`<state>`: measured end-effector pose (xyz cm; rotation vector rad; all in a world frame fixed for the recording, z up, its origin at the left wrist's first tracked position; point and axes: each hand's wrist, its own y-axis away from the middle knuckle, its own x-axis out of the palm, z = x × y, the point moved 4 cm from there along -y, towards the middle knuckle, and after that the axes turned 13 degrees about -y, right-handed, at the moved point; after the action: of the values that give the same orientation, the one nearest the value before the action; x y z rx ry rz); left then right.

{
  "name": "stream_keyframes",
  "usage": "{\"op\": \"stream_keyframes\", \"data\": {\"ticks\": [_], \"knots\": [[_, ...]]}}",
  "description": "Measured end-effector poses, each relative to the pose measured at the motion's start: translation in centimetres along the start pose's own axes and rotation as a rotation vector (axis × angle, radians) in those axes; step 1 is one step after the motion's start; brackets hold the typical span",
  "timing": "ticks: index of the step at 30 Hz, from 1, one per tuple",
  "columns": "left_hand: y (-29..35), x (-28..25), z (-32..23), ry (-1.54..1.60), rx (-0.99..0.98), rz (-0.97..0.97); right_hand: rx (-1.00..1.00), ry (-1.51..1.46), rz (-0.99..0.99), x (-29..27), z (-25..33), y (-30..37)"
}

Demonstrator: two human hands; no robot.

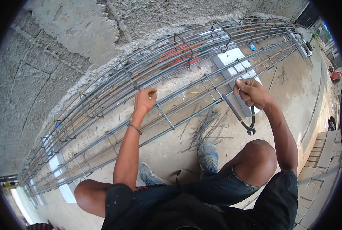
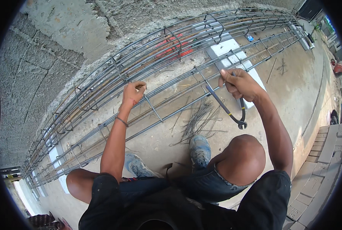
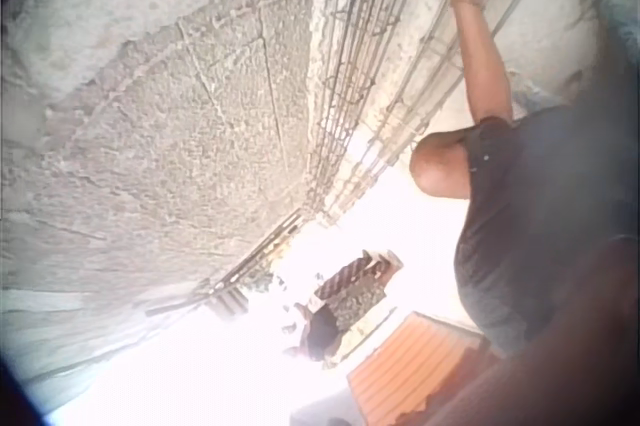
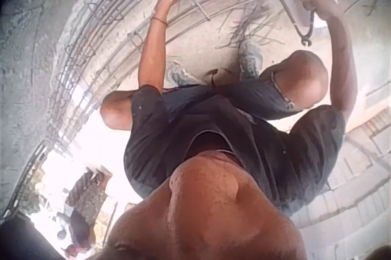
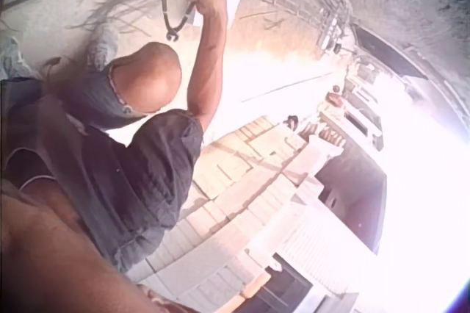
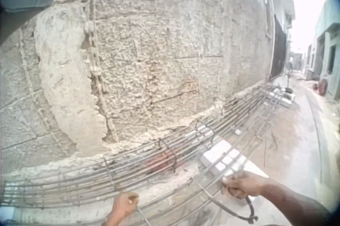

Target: The person secures rebar together by hand and using a tool. They wrap thin wire around intersecting metal bars, twist the wire together by hand, and then use a pincer tool to tighten and cut the wire.

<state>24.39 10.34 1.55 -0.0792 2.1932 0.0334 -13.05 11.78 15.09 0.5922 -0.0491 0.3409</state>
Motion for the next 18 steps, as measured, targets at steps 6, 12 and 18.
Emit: {"op": "stream_keyframes", "data": {"ticks": [6,12,18], "knots": [[-6.8,6.0,-3.4,-0.431,0.404,0.227,0.174,0.364,-0.038,-6.5,-16.9,3.4],[-9.0,13.4,-2.6,-1.021,0.522,0.555,-0.006,0.366,-0.254,-10.3,-24.4,6.8],[-9.6,16.1,-0.2,-1.021,0.63,0.385,0.026,0.248,-0.44,-10.6,-24.9,8.1]]}}
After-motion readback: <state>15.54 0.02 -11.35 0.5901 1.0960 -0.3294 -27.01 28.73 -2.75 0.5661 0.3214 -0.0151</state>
